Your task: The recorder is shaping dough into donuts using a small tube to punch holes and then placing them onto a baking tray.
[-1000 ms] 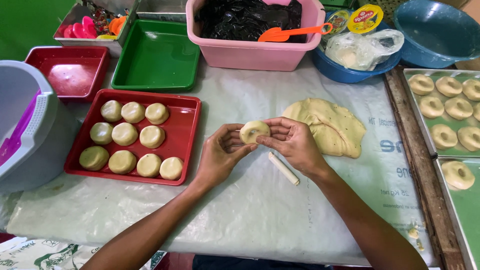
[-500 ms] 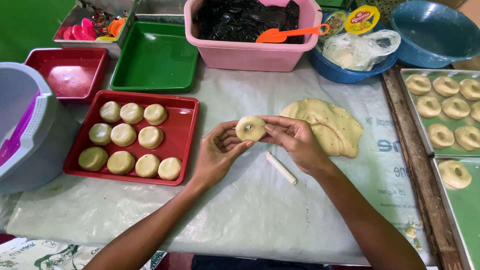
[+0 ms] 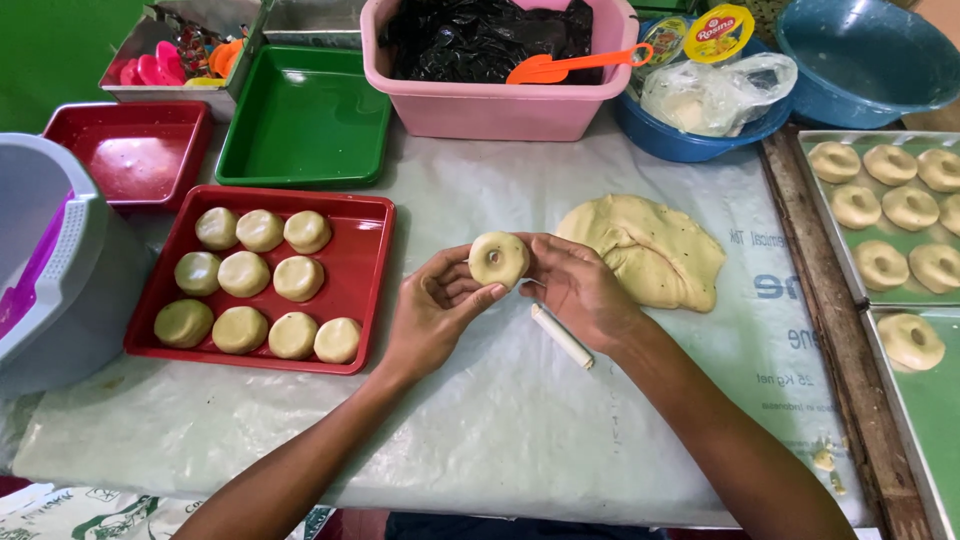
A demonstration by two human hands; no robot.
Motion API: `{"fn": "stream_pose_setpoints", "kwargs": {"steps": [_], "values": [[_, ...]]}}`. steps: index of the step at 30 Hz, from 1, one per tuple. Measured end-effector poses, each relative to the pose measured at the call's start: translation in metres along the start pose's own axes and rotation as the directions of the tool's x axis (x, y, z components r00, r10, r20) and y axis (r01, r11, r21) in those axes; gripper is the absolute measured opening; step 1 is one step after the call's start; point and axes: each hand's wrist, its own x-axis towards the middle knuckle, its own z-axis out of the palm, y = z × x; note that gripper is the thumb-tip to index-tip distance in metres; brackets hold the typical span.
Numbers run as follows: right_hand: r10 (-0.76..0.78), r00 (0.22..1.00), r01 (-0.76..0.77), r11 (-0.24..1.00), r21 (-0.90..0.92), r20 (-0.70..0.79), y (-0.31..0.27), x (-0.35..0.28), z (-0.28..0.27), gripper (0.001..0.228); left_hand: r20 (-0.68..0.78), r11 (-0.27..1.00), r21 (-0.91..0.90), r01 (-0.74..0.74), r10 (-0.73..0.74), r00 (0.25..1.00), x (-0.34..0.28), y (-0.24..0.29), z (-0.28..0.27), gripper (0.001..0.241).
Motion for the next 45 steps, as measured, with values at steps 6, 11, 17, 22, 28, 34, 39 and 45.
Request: {"fn": "stream_pose_setpoints", "kwargs": {"steps": [6,11,17,22,28,34,39,45], "values": [[0.065,0.993,-0.082,0.982,0.169,0.100,0.006,0.004,-0.010,0.045,0.031,0.999,-0.039,0.033,-0.032,0.999,0.000,0.002,0.001,0.059],[0.072,0.992,-0.096,0.967,0.236,0.108,0.010,0.003,-0.012,0.042,0.067,0.997,-0.063,0.034,-0.030,0.997,0.000,0.005,0.000,0.060],[0.018,0.991,-0.046,0.975,0.216,0.131,0.022,0.003,-0.013,0.043,0.106,0.997,-0.071,0.009,-0.001,0.994,-0.002,0.010,0.001,0.057],[0.012,0.991,-0.041,0.975,0.216,0.132,0.030,0.006,-0.017,0.042,0.122,0.996,-0.084,-0.002,0.012,0.992,-0.003,0.012,0.002,0.057],[0.024,0.998,-0.032,0.986,0.164,0.050,0.027,0.014,-0.027,0.038,0.072,0.999,-0.038,-0.023,0.025,0.997,0.000,0.004,0.000,0.058],[-0.068,0.997,0.060,0.987,-0.146,-0.046,-0.015,0.004,-0.015,0.026,0.047,0.986,0.143,-0.089,0.083,0.995,0.008,0.008,0.011,0.056],[-0.137,0.990,0.118,0.922,-0.369,-0.027,-0.051,-0.016,-0.033,0.026,0.158,0.935,0.339,-0.107,0.055,0.986,0.017,0.034,0.048,0.062],[-0.253,0.965,0.171,0.817,-0.551,-0.075,-0.108,-0.062,-0.085,0.026,0.315,0.888,0.413,-0.202,0.069,0.947,0.040,0.043,0.123,0.066]]}}
